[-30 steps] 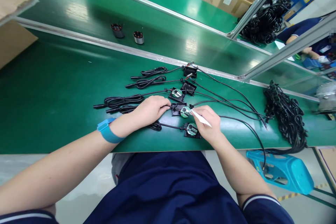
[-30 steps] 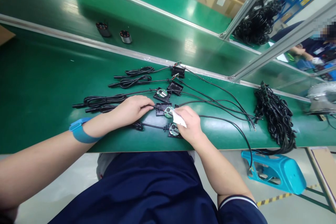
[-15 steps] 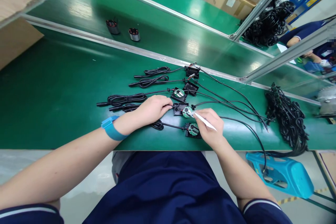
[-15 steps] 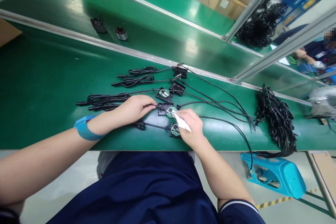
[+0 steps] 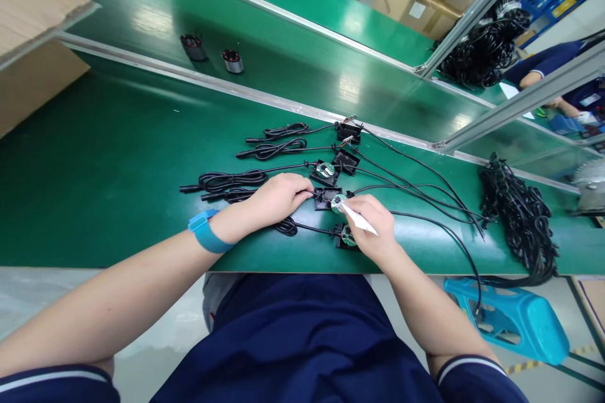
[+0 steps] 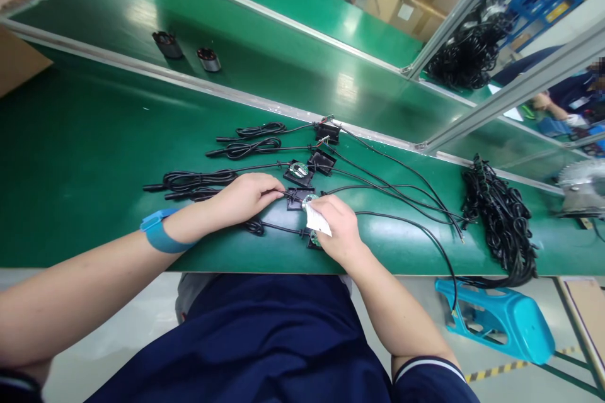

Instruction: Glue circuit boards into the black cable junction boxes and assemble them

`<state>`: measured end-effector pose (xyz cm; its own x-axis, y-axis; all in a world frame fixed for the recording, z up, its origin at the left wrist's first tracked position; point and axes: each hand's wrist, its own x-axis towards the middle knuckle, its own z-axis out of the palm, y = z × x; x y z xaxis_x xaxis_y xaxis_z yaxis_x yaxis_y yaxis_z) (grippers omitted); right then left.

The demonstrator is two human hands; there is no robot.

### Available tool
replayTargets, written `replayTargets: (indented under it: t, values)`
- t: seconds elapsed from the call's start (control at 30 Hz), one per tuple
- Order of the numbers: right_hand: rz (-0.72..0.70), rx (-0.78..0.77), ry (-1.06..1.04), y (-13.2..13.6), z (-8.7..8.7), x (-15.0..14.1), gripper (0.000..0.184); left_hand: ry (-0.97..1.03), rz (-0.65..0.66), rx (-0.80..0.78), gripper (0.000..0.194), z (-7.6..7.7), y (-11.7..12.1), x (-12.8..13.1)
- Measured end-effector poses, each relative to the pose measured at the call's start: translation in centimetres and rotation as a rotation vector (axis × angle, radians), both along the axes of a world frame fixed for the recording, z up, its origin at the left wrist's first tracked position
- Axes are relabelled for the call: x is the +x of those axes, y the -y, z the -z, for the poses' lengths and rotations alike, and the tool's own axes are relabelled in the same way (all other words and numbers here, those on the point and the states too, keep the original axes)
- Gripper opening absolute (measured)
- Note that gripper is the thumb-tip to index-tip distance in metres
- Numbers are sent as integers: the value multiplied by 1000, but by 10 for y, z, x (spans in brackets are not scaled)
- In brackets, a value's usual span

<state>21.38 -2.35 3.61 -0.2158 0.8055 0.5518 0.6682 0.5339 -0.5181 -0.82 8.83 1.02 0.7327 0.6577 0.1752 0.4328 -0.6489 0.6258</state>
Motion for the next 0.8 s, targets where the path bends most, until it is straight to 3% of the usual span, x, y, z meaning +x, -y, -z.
replayTargets:
  t: [0.33, 0.8]
  values:
    - [-20, 24, -4, 2, 1, 4, 36, 4, 3, -8, 23, -1, 0, 0]
    - [44, -5, -4, 16, 1, 14, 28, 16, 8, 43, 24, 5, -2, 0]
